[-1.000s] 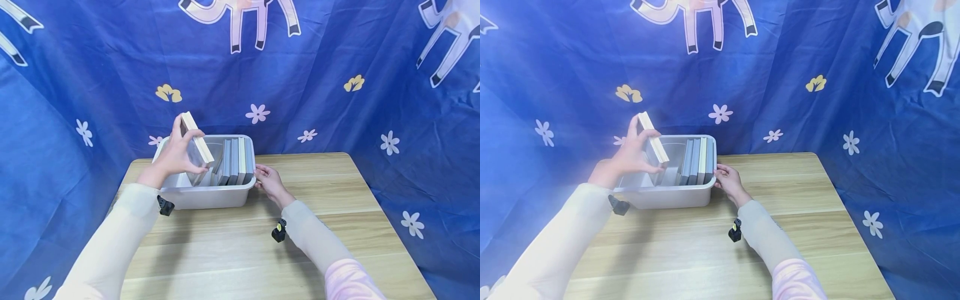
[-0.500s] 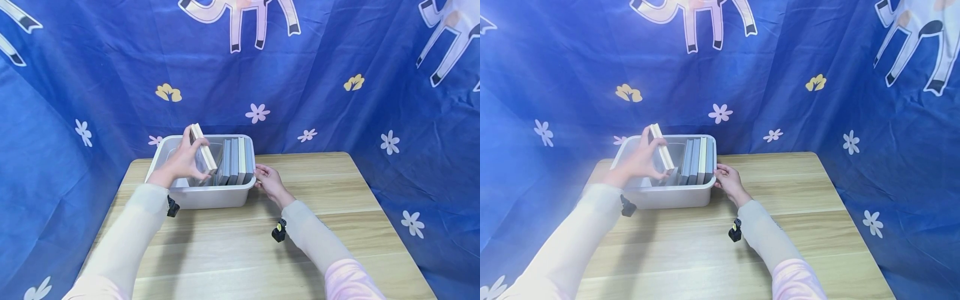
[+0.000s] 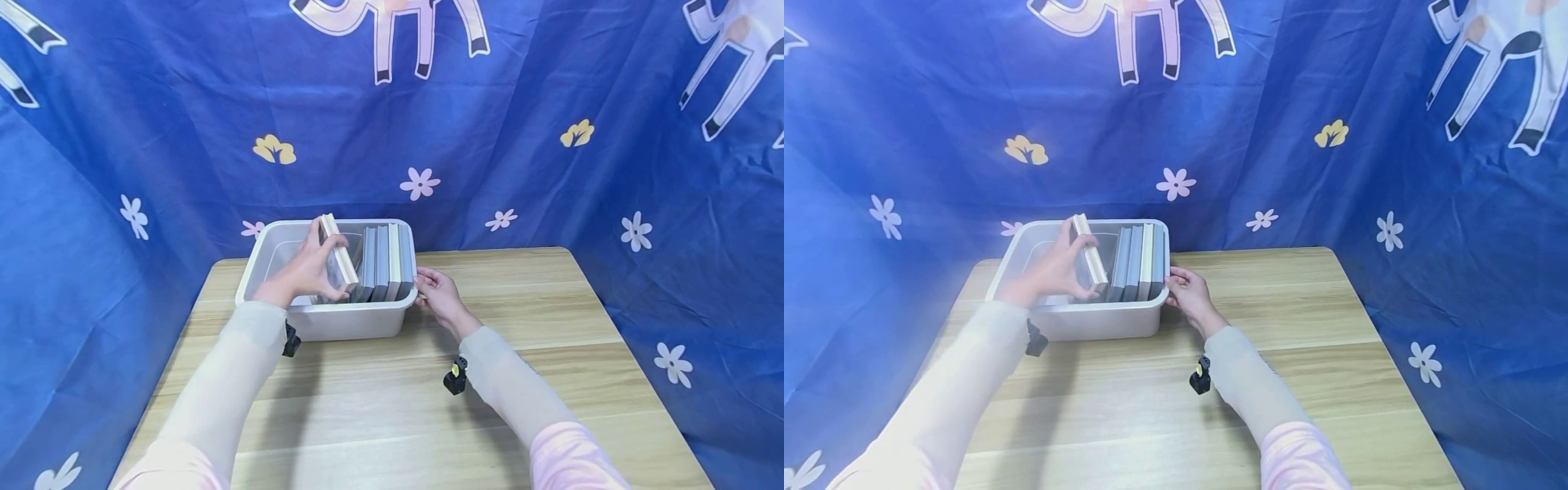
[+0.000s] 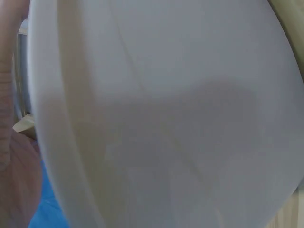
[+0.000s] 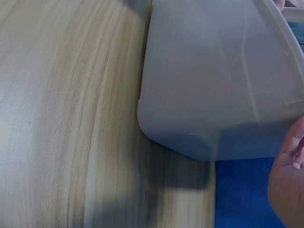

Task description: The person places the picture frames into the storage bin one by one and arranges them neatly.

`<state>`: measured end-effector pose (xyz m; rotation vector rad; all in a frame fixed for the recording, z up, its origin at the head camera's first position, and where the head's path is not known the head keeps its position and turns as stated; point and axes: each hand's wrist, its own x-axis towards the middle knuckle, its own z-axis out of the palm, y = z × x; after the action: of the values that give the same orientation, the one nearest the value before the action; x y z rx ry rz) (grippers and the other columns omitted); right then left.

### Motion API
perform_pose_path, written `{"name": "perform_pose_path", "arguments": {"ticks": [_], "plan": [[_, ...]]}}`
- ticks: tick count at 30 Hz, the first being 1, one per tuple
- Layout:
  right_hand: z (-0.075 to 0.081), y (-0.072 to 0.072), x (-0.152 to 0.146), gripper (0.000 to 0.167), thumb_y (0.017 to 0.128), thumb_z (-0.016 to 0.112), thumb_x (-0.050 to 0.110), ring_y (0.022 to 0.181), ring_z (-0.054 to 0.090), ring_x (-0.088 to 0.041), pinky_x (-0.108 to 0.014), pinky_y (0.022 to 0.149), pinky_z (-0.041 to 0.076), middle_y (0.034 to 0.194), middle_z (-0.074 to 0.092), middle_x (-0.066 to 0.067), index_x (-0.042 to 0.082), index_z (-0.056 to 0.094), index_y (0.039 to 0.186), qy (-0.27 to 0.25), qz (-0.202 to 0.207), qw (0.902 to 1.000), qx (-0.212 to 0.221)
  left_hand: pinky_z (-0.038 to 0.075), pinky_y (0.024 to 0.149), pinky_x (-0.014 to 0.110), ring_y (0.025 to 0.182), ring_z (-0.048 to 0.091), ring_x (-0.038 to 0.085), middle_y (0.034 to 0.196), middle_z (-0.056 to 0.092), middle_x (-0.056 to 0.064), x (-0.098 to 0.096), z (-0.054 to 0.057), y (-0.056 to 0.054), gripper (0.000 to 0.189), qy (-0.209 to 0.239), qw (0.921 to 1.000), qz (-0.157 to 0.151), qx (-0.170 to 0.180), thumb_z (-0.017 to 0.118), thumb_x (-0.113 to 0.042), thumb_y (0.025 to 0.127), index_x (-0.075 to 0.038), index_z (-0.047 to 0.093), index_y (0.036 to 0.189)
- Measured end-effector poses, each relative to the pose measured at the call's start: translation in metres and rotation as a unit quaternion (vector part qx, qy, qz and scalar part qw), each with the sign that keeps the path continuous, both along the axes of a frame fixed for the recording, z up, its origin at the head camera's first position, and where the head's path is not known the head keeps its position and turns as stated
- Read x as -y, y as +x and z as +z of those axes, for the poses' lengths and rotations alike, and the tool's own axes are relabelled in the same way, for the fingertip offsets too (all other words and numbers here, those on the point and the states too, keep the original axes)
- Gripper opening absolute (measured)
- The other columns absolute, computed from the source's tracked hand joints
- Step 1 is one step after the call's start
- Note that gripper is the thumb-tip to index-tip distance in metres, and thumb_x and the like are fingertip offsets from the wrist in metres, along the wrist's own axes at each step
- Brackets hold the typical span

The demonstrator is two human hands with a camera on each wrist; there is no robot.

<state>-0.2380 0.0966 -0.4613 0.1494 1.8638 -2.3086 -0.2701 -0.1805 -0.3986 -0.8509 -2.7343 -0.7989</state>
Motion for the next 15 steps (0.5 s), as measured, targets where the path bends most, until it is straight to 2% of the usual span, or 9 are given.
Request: {"name": "perform_pose_path", "arguments": {"ticks": [7,15], "plan": [[0.000,0.000,-0.001,0.036,0.095,0.055,0.000,0.064,0.054,-0.006,-0.014,0.050,0.047,0.090,0.057,-0.002,-0.007,0.051,0.130,-0.003,0.002,1.0000,0.002,0.043,0.092,0.060,0.122,0.032,0.051,0.148,-0.005,0.028,-0.004,-0.008,-0.002,0.093,0.001,0.9989,-0.013,0.045,0.094,-0.029,0.043,-0.013,0.046,0.121],[-0.001,0.000,-0.001,0.036,0.095,0.054,-0.001,0.063,0.054,-0.006,-0.014,0.049,0.047,0.091,0.058,-0.002,-0.007,0.050,0.130,-0.003,0.002,1.0000,-0.002,0.043,0.092,0.061,0.121,0.034,0.051,0.149,-0.006,0.029,-0.005,-0.014,-0.007,0.096,-0.017,0.9982,-0.011,0.056,0.094,-0.030,0.043,-0.014,0.045,0.124]]}}
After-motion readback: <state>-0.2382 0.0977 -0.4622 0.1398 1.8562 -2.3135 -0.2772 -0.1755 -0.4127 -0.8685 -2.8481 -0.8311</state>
